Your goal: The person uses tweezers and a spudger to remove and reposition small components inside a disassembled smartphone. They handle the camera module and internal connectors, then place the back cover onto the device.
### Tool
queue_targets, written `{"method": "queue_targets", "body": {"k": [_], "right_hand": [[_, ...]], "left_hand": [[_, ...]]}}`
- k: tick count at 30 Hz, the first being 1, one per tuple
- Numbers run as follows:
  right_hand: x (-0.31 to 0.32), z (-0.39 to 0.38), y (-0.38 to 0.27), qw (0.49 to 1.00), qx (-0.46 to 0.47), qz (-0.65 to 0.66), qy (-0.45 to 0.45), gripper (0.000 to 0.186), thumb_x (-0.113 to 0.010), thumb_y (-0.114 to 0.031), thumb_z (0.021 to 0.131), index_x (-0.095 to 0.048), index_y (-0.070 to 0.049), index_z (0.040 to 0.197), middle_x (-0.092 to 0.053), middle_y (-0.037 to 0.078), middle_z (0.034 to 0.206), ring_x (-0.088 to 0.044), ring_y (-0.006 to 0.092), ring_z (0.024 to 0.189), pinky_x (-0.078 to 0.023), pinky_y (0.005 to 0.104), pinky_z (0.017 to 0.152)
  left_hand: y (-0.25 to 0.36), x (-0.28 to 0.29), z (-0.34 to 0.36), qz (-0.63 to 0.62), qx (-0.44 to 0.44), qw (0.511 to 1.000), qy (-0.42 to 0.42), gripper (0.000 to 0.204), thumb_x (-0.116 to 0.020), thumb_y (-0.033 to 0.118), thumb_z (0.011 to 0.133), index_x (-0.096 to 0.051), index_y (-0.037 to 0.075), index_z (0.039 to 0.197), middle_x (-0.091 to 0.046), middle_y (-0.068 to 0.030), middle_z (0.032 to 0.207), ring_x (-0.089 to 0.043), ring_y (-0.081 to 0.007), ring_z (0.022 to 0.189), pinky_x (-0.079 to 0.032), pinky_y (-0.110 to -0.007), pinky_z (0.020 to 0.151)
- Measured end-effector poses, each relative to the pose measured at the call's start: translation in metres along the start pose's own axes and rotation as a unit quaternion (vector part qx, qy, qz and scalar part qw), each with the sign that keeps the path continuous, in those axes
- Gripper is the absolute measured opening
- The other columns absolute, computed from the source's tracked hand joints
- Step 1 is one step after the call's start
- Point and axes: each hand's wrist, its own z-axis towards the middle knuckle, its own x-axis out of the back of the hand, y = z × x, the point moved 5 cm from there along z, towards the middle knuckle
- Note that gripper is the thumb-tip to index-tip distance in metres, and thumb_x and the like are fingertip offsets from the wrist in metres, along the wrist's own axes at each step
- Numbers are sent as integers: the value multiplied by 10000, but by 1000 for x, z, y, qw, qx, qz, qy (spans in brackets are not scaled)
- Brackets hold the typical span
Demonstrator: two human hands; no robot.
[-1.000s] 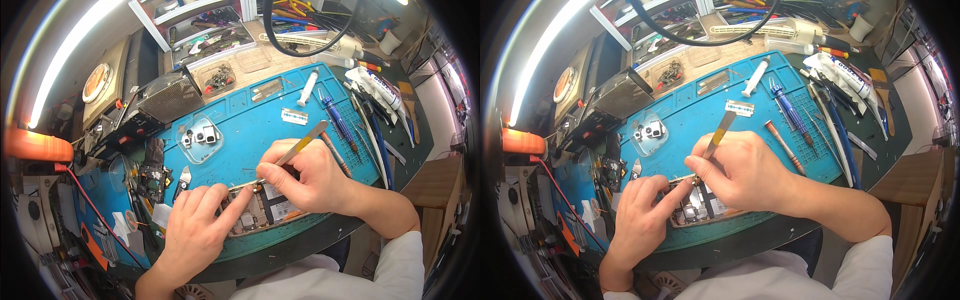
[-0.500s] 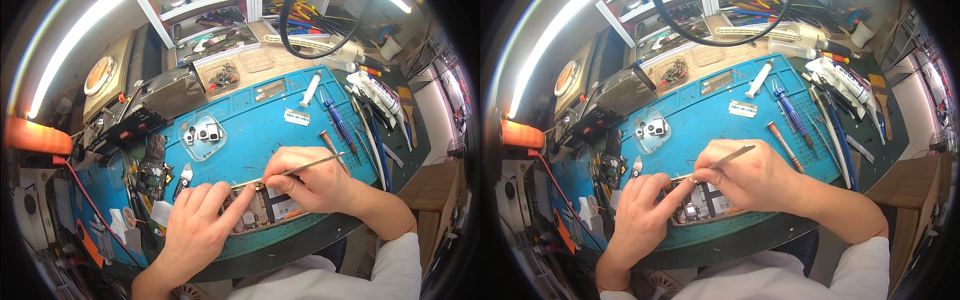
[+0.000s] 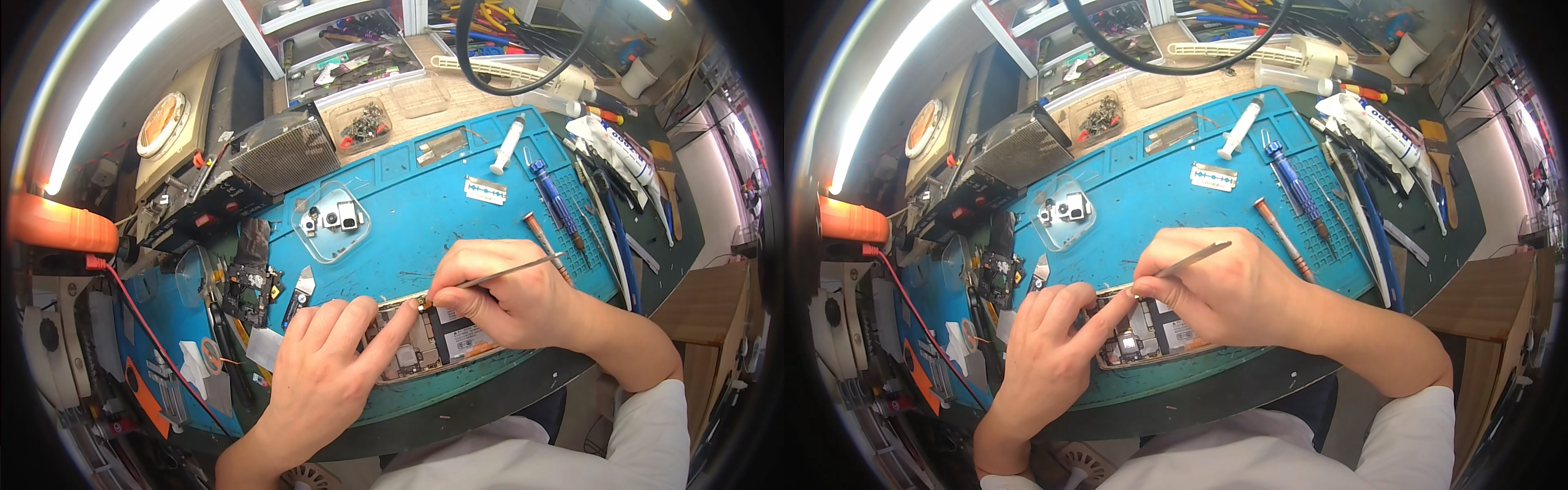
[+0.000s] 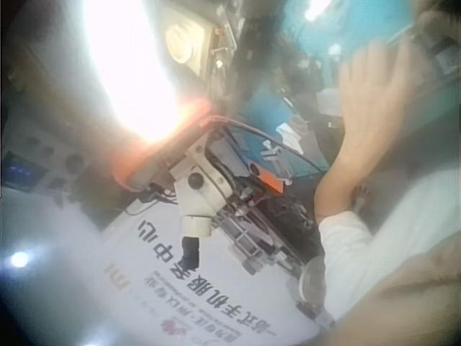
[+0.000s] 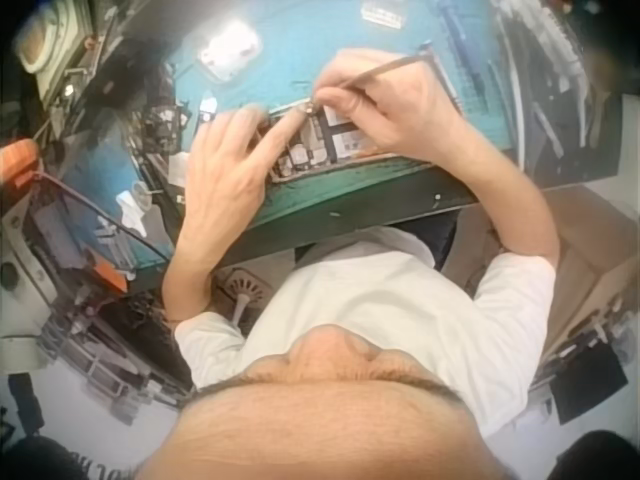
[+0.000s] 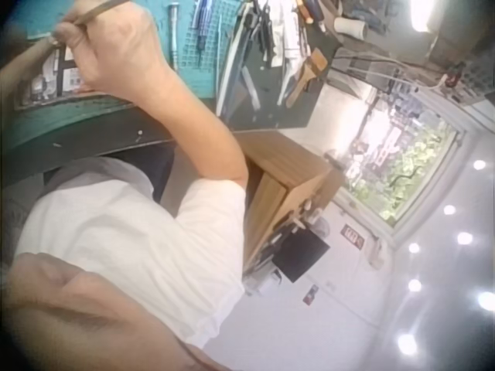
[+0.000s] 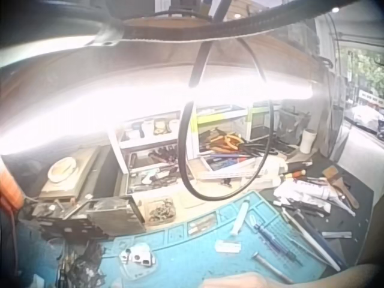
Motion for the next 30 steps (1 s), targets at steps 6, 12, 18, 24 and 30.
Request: {"method": "queue_targets", "body": {"k": [6,12,18,24,30], "right_hand": [[0,0,2,1000,10,-7,-11,95,-739,-68,1044,-723,20,1012,-733,122,911,-691,257,746,-543,352,640],[8,-5,12,983,-143,110,27,123,-747,-115,1048,-775,4,1054,-754,117,925,-705,226,720,-534,329,633],[14,1,-5,988,81,-56,119,211,-826,-15,939,-777,-7,1145,-756,122,996,-747,234,850,-602,342,713],[21,0,-18,974,127,-143,124,331,-827,-23,925,-756,-18,1248,-765,152,1083,-753,301,906,-621,382,773],[30,5,-31,957,102,-239,127,288,-798,-43,955,-747,-15,1237,-779,153,1049,-753,324,889,-610,392,765]], "left_hand": [[-17,8,2,-132,27,990,31,558,-654,-20,860,-728,97,1400,-697,-76,1104,-679,-270,984,-536,-401,837],[-35,14,-6,-240,79,965,71,548,-617,-168,826,-734,39,1320,-746,-154,1095,-745,-348,943,-615,-432,815],[-34,14,-8,-214,67,964,145,497,-640,-172,850,-739,29,1294,-716,-159,1049,-731,-347,909,-600,-422,795],[-47,21,-14,-170,79,954,233,184,-761,43,1011,-783,30,1194,-715,-115,878,-710,-235,726,-555,-360,633],[-78,30,-35,-233,196,880,364,190,-702,186,1112,-811,30,1111,-661,-34,705,-548,-113,536,-428,-294,527]]}}
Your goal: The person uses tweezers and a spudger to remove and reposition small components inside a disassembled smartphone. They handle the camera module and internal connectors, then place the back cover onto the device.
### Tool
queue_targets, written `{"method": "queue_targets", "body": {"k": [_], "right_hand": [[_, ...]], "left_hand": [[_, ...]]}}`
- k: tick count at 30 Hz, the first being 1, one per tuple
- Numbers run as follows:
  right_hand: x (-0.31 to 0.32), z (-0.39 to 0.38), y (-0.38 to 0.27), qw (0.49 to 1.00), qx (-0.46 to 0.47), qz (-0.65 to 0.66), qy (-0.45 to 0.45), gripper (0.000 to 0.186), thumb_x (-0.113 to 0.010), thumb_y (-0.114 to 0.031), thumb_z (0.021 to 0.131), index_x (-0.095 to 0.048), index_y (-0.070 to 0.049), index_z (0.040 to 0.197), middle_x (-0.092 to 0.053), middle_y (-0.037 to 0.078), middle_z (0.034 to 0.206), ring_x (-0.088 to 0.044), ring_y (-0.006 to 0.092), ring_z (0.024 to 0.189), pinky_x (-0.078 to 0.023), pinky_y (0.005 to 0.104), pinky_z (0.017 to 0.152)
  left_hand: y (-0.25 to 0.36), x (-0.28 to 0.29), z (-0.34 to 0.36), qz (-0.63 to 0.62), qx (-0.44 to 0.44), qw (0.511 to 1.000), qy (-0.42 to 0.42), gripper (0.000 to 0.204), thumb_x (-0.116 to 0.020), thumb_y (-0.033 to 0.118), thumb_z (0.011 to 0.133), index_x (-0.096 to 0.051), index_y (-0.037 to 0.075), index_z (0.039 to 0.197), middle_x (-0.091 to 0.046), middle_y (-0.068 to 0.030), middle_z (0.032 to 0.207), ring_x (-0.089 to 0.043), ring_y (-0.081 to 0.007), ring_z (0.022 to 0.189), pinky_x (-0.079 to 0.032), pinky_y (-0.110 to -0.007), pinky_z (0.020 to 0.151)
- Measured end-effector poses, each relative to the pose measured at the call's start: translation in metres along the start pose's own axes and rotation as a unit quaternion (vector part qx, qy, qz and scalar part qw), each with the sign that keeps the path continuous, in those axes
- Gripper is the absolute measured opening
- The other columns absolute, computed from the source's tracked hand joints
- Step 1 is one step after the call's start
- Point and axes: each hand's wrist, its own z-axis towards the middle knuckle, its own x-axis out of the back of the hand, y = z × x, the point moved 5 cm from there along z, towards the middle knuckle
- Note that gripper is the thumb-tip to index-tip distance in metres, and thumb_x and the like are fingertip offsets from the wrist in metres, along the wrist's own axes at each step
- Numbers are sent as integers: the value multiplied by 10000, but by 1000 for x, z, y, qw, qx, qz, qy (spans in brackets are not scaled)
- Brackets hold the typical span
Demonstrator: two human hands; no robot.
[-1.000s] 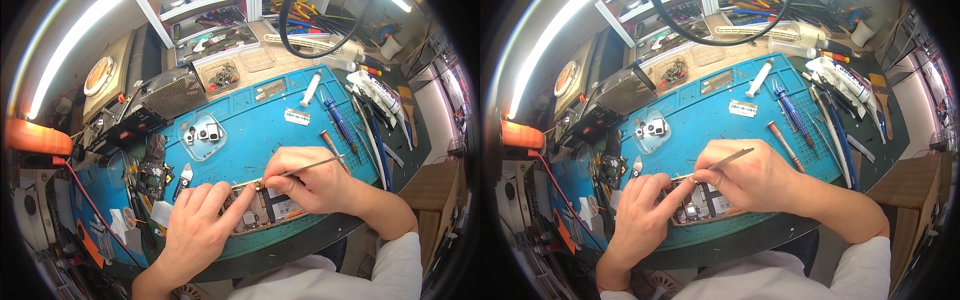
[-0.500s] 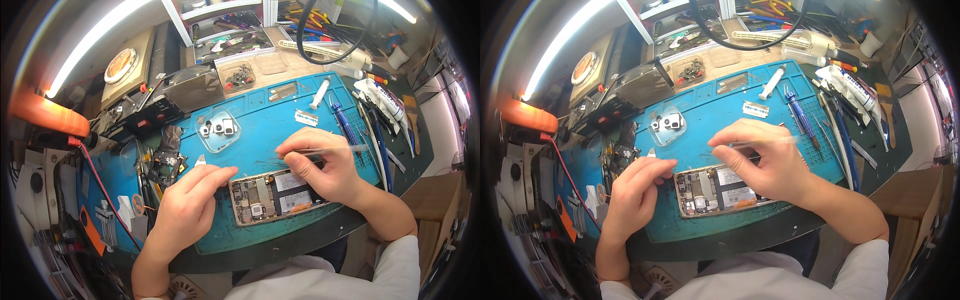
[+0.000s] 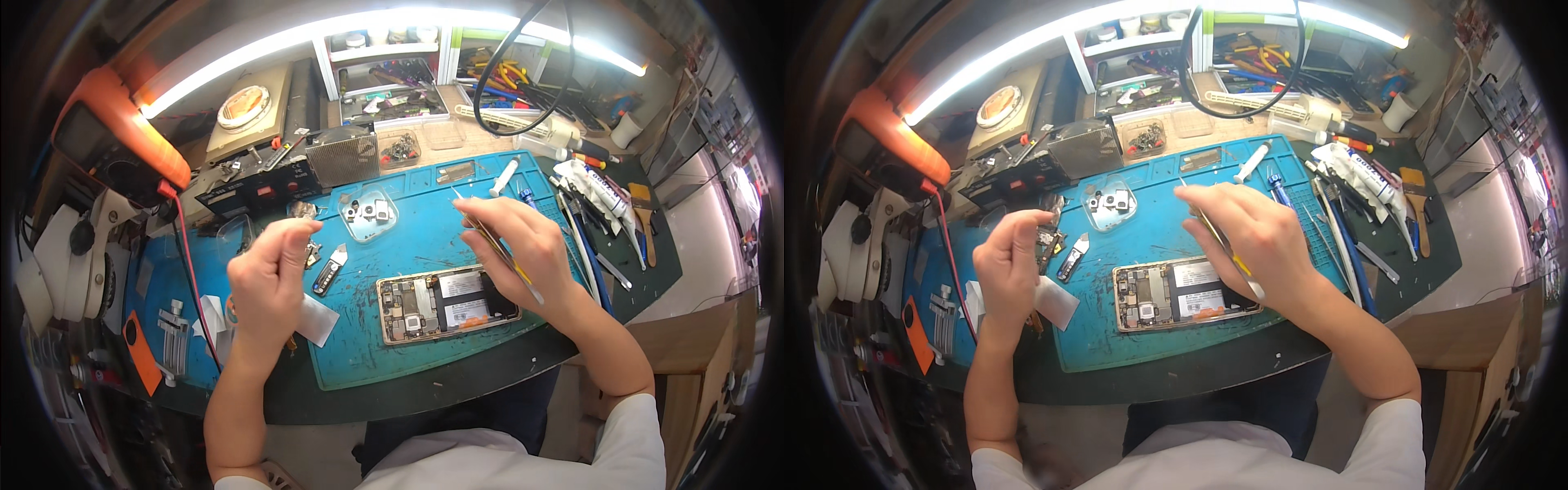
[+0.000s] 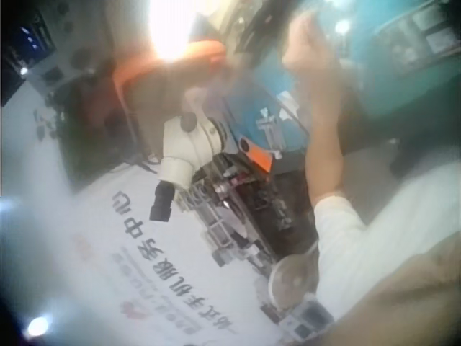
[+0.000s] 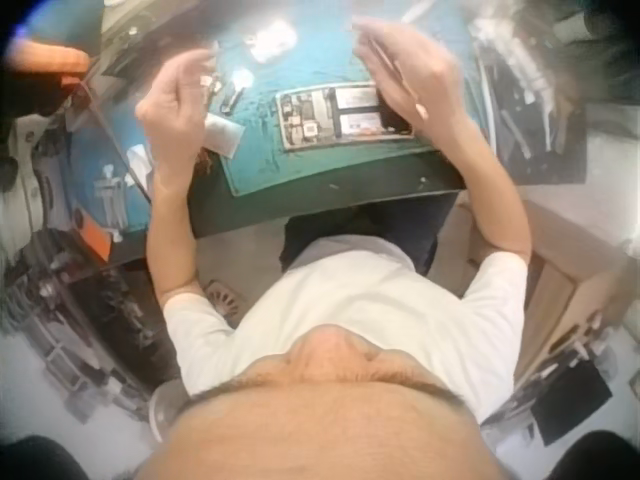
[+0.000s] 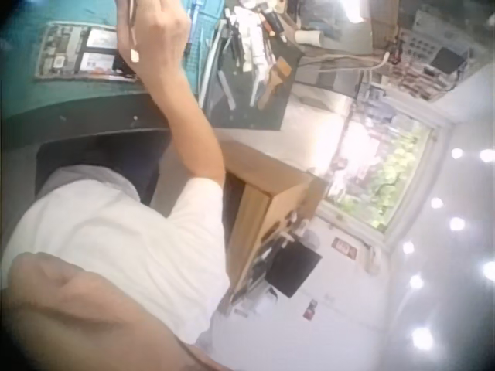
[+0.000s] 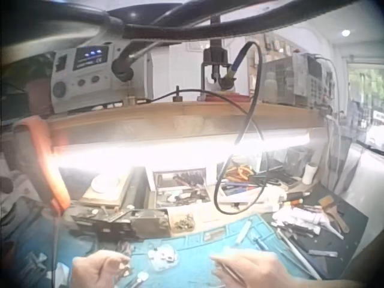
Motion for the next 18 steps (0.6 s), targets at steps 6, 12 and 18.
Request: {"method": "queue_targets", "body": {"k": [6,12,18], "right_hand": [[-2,8,1,990,-117,49,-58,178,-814,-146,971,-783,-48,1116,-790,145,1062,-770,291,894,-607,371,744],[-31,35,-2,973,-147,168,-66,150,-794,-112,989,-791,-23,1109,-790,97,1037,-781,193,921,-611,298,756],[-42,33,18,983,-135,119,-40,136,-759,-113,1006,-781,-20,1101,-774,95,1034,-777,196,930,-612,308,760]], "left_hand": [[2,7,4,83,16,996,11,145,-746,173,1058,-799,40,1032,-551,-27,608,-481,-113,521,-352,-312,505],[-13,0,6,116,-32,993,-2,179,-750,93,1003,-763,56,1178,-715,-91,957,-679,-228,724,-550,-365,672],[-6,-15,1,101,-128,986,-44,372,-790,-2,915,-738,25,1282,-764,-94,1055,-688,-284,990,-564,-397,897]]}}
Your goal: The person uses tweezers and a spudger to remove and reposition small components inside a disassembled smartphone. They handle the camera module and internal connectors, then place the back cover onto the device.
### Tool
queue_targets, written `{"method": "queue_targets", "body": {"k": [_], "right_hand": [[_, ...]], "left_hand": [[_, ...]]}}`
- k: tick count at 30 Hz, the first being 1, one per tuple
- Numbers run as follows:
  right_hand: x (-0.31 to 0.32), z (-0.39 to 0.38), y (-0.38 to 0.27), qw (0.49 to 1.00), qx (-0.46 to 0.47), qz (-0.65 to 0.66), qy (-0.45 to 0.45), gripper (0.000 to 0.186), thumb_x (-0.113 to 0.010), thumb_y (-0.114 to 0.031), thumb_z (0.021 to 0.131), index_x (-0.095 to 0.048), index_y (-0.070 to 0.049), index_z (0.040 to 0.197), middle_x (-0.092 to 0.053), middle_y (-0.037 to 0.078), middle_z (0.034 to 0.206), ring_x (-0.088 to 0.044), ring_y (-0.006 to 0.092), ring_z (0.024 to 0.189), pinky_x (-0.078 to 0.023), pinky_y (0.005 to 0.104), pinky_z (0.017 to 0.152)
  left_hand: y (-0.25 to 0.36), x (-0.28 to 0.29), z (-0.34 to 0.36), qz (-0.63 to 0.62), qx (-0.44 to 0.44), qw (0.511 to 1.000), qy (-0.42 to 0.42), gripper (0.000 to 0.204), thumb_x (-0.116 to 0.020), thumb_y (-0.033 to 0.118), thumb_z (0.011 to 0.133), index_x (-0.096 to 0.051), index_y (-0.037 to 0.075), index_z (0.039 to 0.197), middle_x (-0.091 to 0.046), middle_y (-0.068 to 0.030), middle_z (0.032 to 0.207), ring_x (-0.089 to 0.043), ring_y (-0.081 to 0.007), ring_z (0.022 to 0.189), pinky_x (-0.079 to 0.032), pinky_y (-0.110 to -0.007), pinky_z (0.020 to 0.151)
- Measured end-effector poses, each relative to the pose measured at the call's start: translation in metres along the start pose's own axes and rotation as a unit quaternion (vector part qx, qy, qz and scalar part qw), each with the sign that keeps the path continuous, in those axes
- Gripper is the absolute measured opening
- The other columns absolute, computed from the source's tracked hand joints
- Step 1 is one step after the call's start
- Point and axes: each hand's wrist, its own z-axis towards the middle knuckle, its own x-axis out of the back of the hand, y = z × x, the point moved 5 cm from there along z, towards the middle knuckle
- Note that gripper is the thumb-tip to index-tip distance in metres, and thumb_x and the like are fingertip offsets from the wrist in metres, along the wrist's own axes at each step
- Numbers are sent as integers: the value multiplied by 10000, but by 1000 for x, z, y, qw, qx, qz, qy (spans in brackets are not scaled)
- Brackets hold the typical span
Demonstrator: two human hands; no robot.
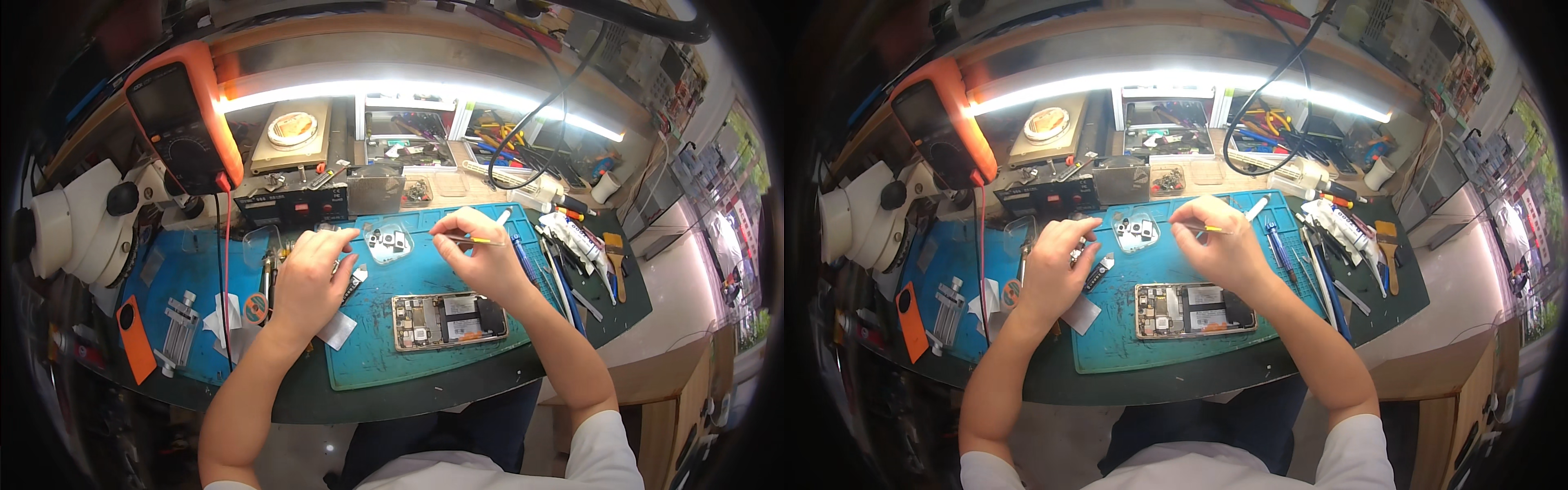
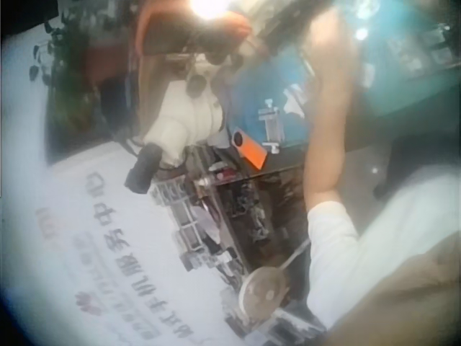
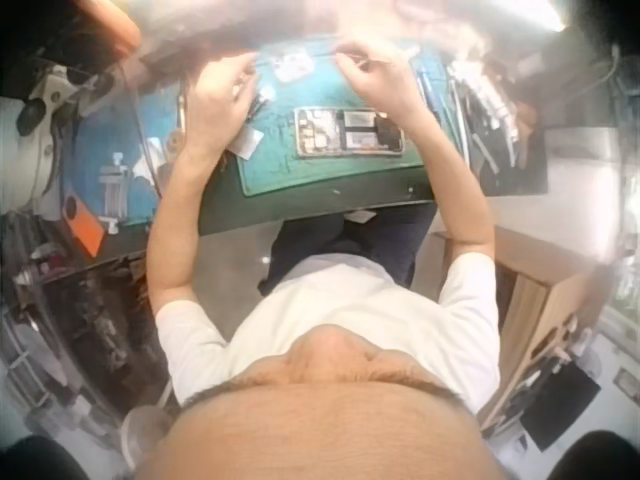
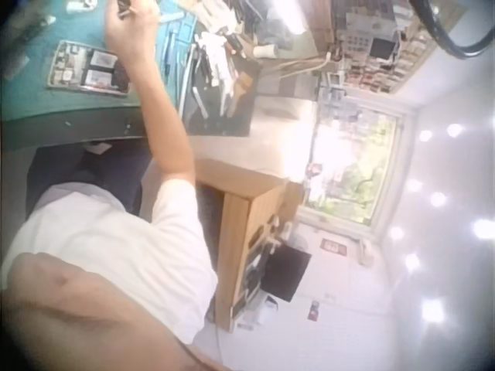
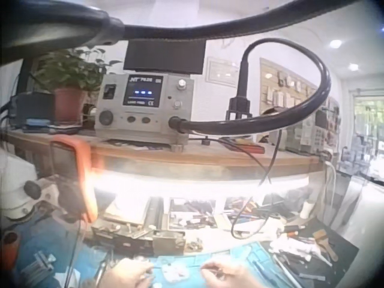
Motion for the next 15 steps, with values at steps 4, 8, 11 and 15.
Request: {"method": "queue_targets", "body": {"k": [4,8,11,15], "right_hand": [[6,2,7,998,-49,8,47,124,-741,-132,1022,-791,-46,1096,-779,89,1035,-758,190,888,-597,307,725],[14,-9,23,992,-59,48,100,147,-740,-142,1027,-794,-35,1111,-792,76,1014,-761,164,877,-594,307,720],[17,-14,30,992,-54,55,103,146,-748,-127,1019,-794,-22,1110,-791,78,1001,-767,158,861,-601,308,721],[22,-15,33,990,-51,58,120,130,-758,-120,1006,-797,-32,1094,-786,79,982,-761,164,832,-604,317,714]], "left_hand": [[2,-1,8,-8,-25,1000,-10,511,-812,6,898,-694,42,1394,-783,-81,1101,-668,-298,1061,-544,-407,960],[12,-13,21,-6,-36,998,-59,601,-820,11,890,-648,60,1463,-781,-73,1145,-660,-304,1089,-530,-422,997],[8,-23,31,22,-40,994,-100,649,-827,12,882,-621,67,1495,-772,-74,1178,-656,-310,1101,-513,-440,1028],[-3,-37,44,19,-34,989,-141,709,-840,26,878,-582,78,1537,-763,-68,1209,-648,-309,1122,-493,-445,1058]]}}
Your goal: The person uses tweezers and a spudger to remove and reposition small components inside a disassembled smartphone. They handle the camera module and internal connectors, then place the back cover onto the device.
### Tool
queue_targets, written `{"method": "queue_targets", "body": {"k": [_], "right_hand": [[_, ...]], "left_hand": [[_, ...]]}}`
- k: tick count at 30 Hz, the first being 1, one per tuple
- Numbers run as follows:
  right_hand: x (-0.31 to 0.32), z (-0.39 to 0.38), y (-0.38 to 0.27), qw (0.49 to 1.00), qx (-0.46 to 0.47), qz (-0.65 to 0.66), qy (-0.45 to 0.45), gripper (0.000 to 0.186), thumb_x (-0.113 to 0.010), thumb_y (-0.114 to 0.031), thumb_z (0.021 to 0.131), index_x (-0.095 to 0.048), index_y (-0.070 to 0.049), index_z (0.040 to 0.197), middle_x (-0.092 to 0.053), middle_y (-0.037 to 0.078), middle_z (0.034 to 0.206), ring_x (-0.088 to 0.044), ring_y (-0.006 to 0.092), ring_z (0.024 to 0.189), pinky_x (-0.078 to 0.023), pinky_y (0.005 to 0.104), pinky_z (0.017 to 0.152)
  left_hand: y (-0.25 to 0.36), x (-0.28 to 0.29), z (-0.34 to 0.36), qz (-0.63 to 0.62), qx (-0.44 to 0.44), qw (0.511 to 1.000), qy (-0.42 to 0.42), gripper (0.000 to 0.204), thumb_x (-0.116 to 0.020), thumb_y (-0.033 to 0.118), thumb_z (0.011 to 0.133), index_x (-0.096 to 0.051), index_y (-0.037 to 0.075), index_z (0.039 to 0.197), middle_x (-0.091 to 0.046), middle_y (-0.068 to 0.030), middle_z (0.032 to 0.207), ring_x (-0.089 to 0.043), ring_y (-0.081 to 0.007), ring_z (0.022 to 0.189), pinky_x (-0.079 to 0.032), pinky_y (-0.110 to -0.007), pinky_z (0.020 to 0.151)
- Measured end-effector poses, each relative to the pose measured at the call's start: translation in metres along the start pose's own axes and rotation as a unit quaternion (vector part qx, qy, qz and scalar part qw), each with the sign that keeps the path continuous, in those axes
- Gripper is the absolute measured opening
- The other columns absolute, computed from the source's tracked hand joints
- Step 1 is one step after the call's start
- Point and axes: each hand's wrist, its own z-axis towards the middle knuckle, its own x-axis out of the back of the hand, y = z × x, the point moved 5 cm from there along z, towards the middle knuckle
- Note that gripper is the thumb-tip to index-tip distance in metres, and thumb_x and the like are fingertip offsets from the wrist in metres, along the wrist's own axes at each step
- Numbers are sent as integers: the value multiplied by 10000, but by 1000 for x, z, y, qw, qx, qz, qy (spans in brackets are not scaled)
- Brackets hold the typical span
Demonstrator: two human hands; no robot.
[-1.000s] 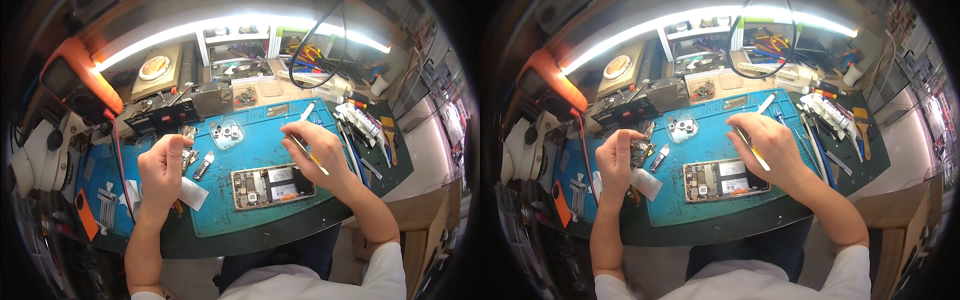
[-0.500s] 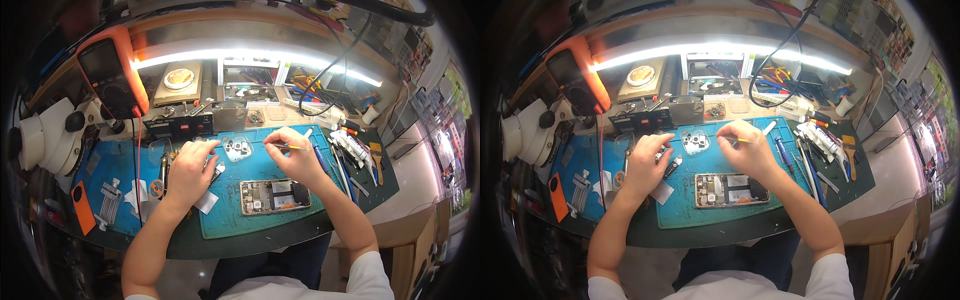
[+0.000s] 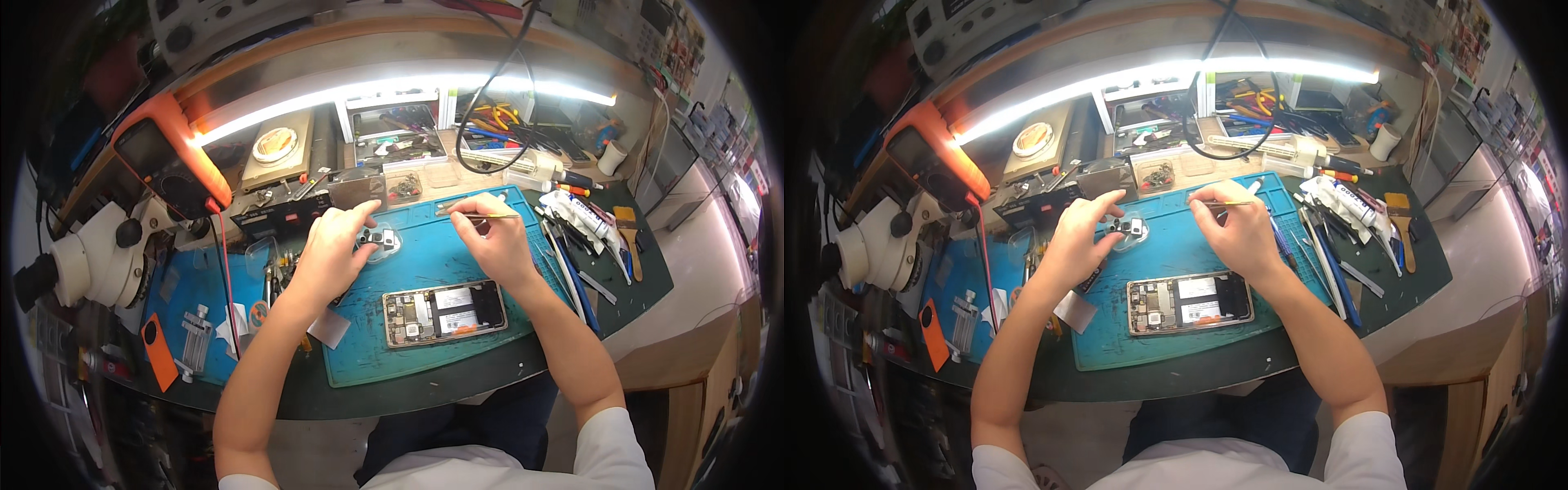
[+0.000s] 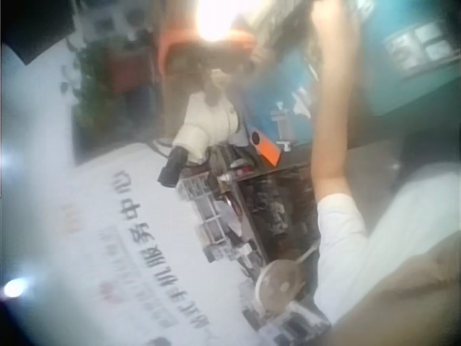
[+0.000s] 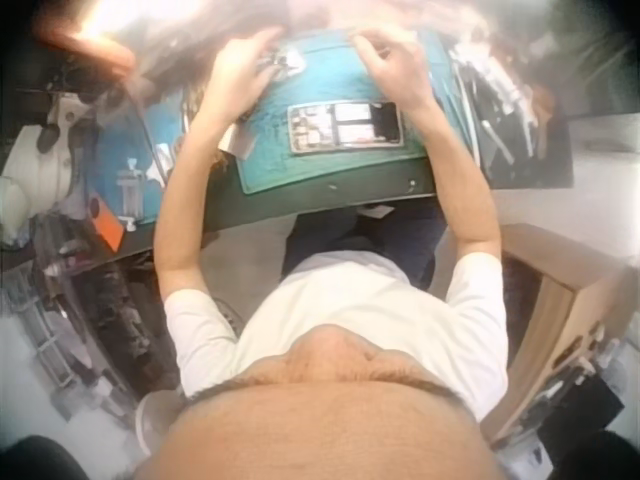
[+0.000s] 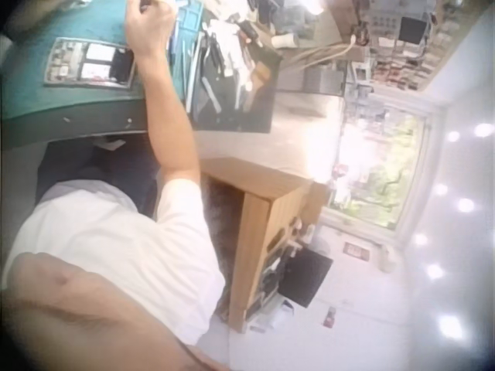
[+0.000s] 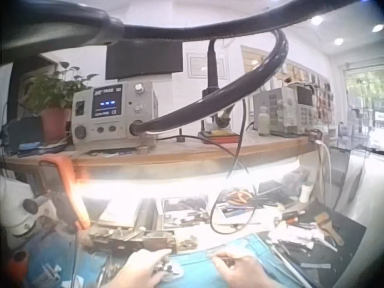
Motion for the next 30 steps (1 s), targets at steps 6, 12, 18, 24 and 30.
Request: {"method": "queue_targets", "body": {"k": [6,12,18,24,30], "right_hand": [[6,2,2,998,16,-50,-15,115,-748,-85,1026,-793,-13,1104,-776,71,1023,-727,127,840,-598,273,709],[11,3,-4,996,81,-35,25,100,-755,-70,1015,-790,-11,1089,-768,83,1013,-738,135,841,-613,281,710],[11,3,-8,995,83,-56,30,81,-758,-63,1011,-790,-7,1061,-758,75,983,-712,124,783,-586,270,673],[11,0,-10,996,74,-46,25,76,-761,-65,1008,-790,-10,1051,-749,66,947,-676,111,727,-547,261,642],[8,0,-7,997,61,-48,14,94,-764,-150,978,-777,-80,1040,-732,100,966,-728,248,737,-582,375,718]], "left_hand": [[8,-10,14,7,34,998,-58,775,-855,54,890,-525,92,1591,-764,-52,1234,-646,-278,1112,-485,-444,1061],[12,-14,20,42,53,993,-92,798,-865,74,891,-511,102,1606,-771,-39,1222,-653,-260,1085,-465,-431,1060],[10,0,18,-24,69,995,-71,783,-854,41,898,-520,86,1604,-754,-54,1182,-689,-203,1040,-521,-381,992],[-3,1,9,-160,133,978,-22,689,-793,-41,959,-532,32,1592,-703,-95,1215,-720,-141,1086,-602,-298,930],[-19,-2,3,-256,191,948,-8,653,-760,-70,986,-530,23,1589,-650,-89,1291,-707,-128,1097,-600,-271,959]]}}
